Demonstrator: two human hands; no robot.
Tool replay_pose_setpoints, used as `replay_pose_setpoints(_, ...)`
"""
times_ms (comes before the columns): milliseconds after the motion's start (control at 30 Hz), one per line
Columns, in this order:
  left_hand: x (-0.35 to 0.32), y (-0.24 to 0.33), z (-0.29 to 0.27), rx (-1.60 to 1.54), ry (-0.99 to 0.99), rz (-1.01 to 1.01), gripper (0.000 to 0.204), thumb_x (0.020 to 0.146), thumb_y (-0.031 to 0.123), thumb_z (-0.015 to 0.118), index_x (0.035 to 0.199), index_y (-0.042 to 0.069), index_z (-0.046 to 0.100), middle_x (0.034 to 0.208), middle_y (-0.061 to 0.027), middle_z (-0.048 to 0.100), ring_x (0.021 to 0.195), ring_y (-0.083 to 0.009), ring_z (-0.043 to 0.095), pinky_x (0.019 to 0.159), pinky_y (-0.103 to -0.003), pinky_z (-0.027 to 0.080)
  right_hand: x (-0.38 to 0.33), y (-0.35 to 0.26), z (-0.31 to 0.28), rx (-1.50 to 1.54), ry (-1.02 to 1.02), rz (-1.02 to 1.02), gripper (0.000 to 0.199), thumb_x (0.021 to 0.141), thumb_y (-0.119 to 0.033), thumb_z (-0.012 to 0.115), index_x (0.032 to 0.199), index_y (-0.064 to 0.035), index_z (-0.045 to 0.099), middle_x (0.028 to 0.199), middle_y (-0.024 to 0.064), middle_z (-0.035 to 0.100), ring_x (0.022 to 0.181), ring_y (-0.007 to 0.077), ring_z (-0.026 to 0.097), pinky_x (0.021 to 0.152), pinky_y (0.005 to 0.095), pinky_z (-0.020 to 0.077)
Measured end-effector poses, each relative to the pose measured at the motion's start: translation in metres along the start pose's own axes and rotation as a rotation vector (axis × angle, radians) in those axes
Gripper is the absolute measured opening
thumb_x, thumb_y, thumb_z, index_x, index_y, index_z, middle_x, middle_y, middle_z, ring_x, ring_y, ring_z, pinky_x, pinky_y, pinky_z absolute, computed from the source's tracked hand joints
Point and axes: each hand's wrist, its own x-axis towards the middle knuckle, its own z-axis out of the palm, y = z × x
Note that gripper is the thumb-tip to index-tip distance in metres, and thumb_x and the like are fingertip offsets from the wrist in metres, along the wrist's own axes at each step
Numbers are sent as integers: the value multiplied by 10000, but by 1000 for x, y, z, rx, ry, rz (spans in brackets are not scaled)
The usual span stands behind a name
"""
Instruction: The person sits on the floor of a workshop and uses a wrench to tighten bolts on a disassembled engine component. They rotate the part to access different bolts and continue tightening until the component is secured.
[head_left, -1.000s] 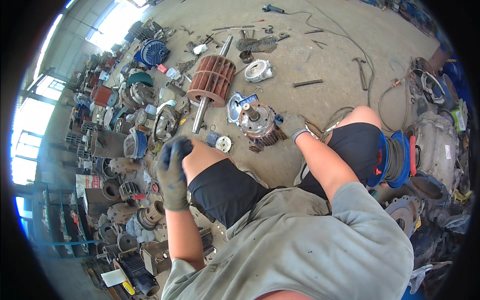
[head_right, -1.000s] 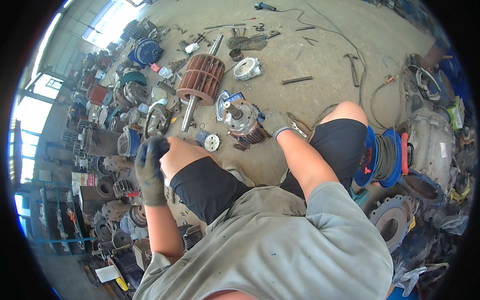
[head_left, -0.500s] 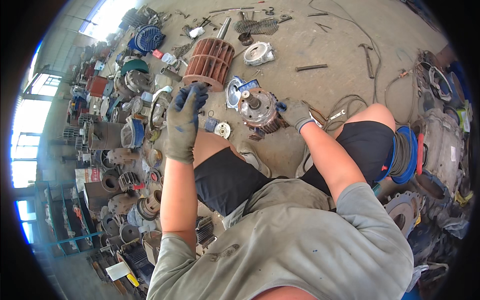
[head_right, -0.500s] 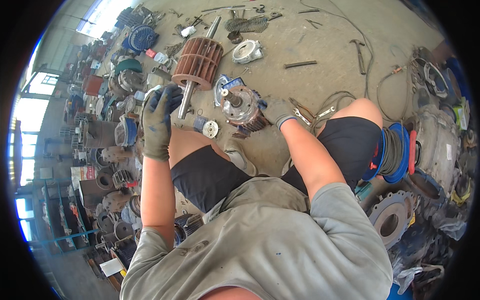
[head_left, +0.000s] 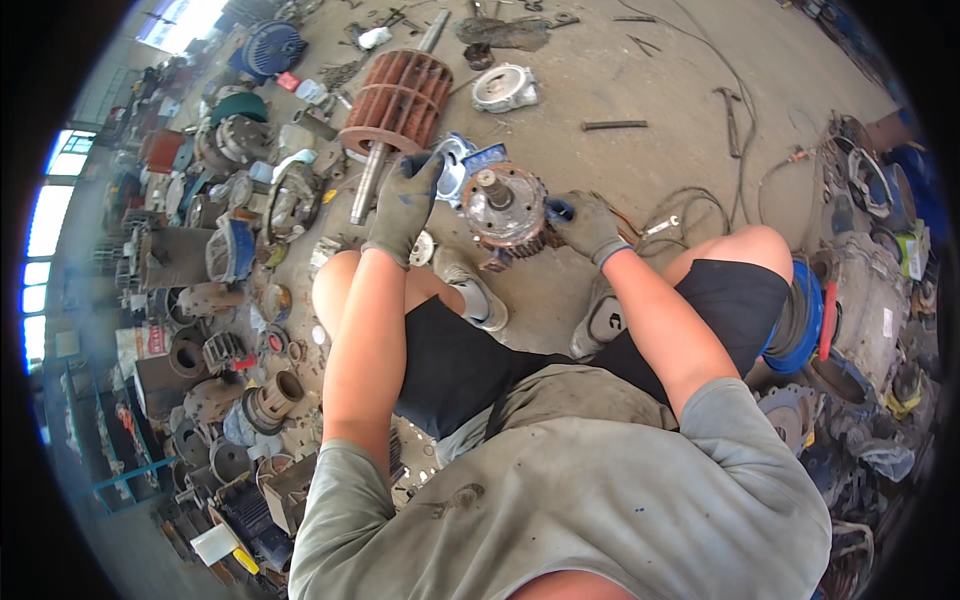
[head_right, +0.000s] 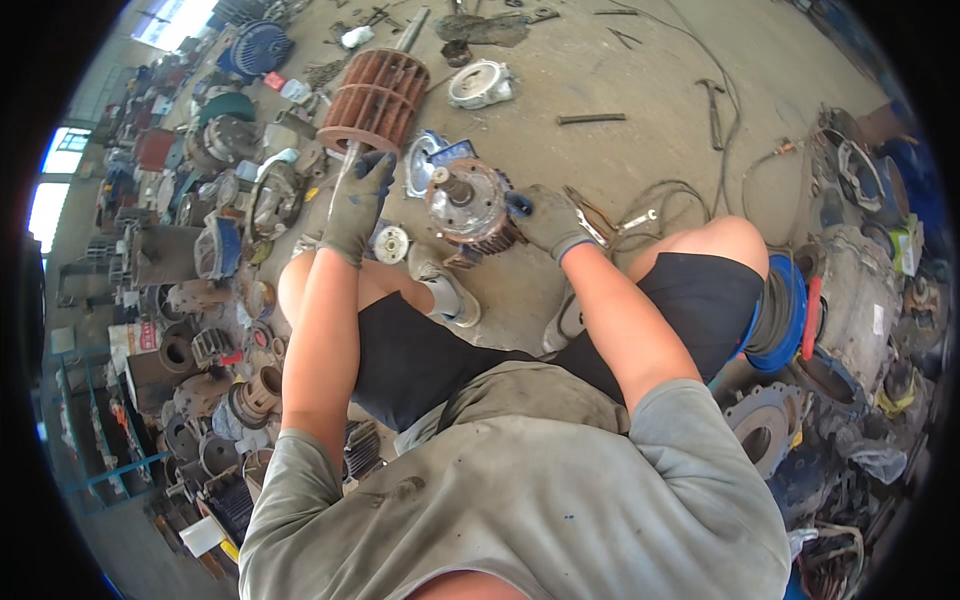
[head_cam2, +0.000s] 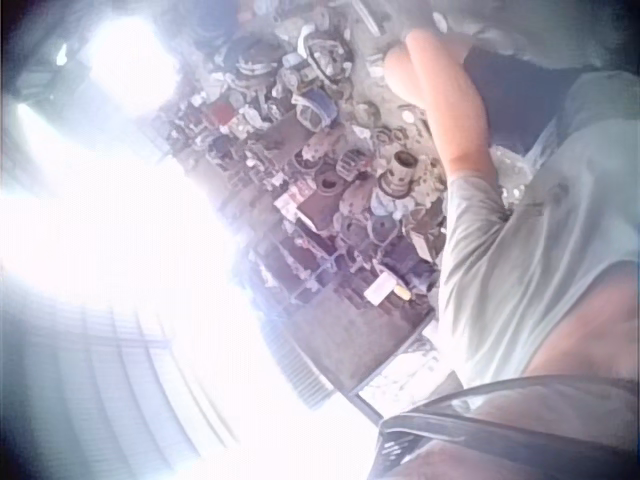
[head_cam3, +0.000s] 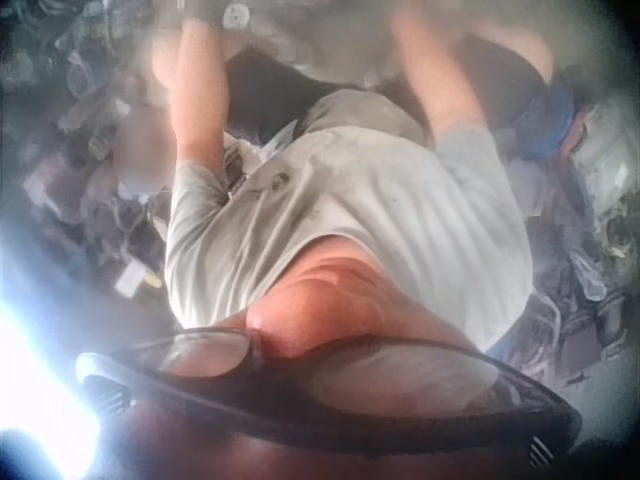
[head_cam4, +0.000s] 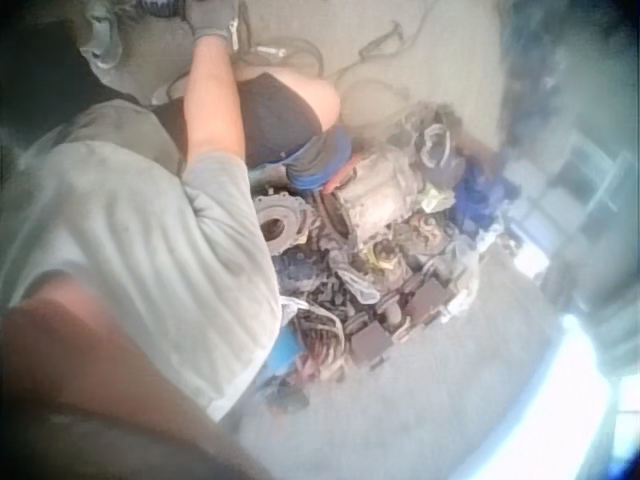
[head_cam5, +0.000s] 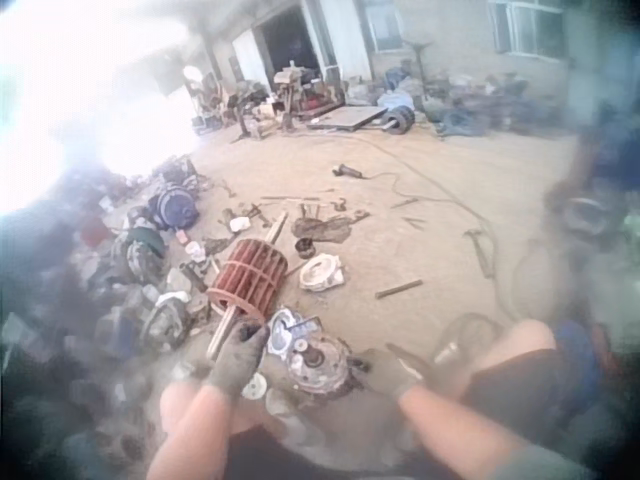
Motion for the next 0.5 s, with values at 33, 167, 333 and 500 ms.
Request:
replay_pose_setpoints(33,1,-9,7,100,17,-68,465,1004,373,743,1203,-46,720,1084,-147,769,993,-224,706,903,-357,548,0,0,0,-68,6,24,382,936,-447,723,1179,-155,773,1201,149,748,1130,345,710,1033,467,526)
replay_pose_setpoints(167,4,-13,43,224,74,253,545,1015,440,716,1245,-53,684,1148,-263,743,1051,-412,709,952,-463,543,1,-1,2,-76,72,57,347,930,-473,733,1067,-160,792,1114,107,774,1062,342,723,1070,462,506)
replay_pose_setpoints(333,9,13,60,386,0,286,578,1047,487,660,1275,-45,670,1213,-267,725,1180,-384,702,1024,-437,515,-7,-2,1,-70,63,95,307,921,-430,768,1079,-170,806,1066,70,786,1015,302,734,1123,449,477)
replay_pose_setpoints(500,16,24,64,392,12,284,591,1048,494,644,1221,-69,697,1150,-271,733,1066,-381,706,962,-441,534,-10,3,3,146,169,16,325,899,-359,804,1155,-159,804,1033,96,777,966,323,734,1062,459,510)
